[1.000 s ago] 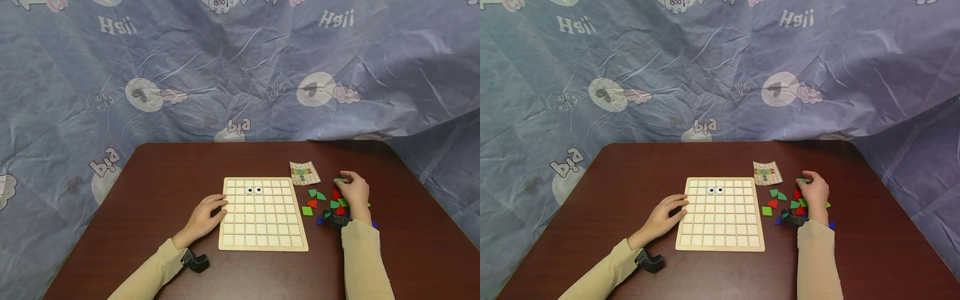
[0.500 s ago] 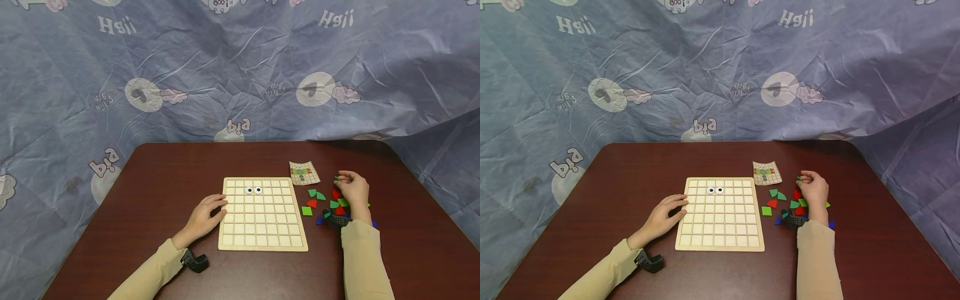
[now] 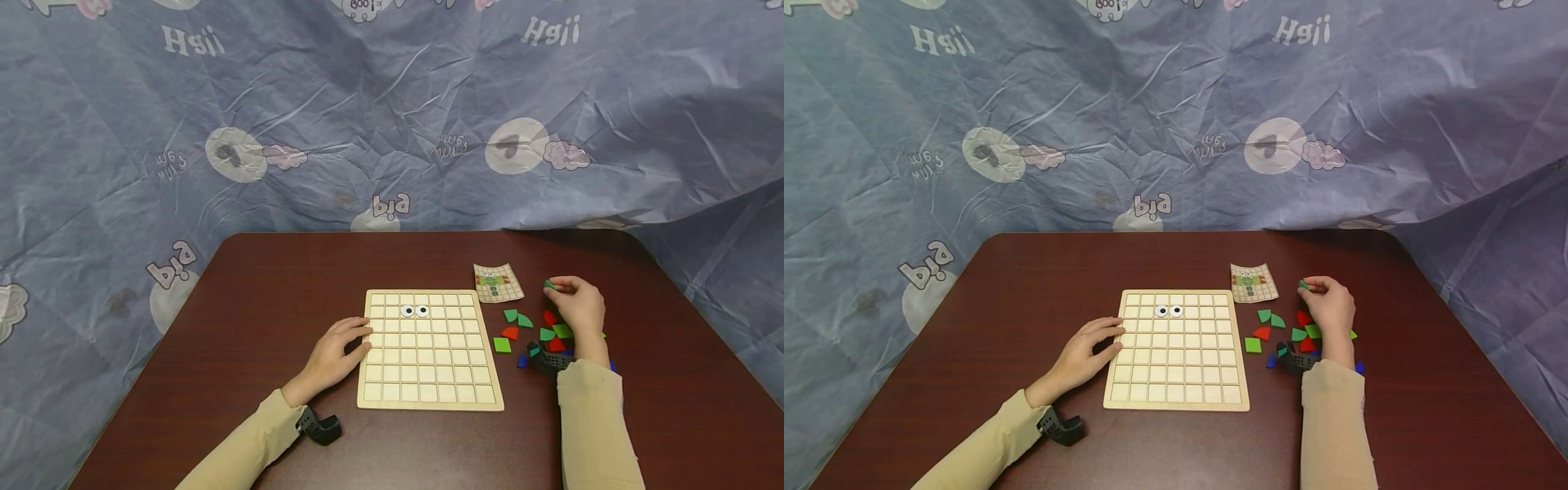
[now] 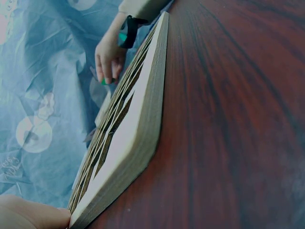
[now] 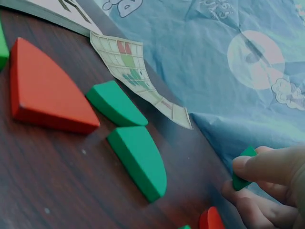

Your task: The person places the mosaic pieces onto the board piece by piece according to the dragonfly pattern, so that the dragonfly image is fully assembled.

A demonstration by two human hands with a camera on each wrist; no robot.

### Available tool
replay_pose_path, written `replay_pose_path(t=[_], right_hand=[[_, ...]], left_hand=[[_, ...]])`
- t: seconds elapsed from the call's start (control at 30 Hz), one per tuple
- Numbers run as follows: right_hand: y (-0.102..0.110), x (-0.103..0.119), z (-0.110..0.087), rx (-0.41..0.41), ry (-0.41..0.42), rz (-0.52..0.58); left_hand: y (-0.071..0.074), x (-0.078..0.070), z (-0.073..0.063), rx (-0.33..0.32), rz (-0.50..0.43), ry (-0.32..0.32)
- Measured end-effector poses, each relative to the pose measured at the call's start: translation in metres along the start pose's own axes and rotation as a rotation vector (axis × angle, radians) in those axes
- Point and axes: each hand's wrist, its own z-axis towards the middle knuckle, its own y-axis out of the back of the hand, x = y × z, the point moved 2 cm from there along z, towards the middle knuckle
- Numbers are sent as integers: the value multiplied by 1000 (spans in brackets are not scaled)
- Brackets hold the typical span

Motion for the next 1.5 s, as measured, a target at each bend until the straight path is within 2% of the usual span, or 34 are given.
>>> replay_pose_path(t=[0.17,0.27,0.5,0.7,0.9,1.1,1.27,1.5], right_hand=[[0,10,0,20,22,19],[-2,13,3,34,52,66],[-11,16,9,51,156,143],[-4,50,-3,134,178,217],[-1,77,-12,175,203,200],[-9,95,-17,241,230,193],[-18,110,-24,309,244,235],[-29,131,-38,391,309,234]], left_hand=[[-1,0,0,-3,-1,-4],[-1,0,0,-4,-2,-5],[-1,0,0,-4,-5,-3],[0,-1,0,-1,-8,-5],[0,-1,0,1,-4,-5],[0,-2,0,1,-1,-3],[0,-1,0,4,-3,-2],[0,-2,0,5,-3,0]])
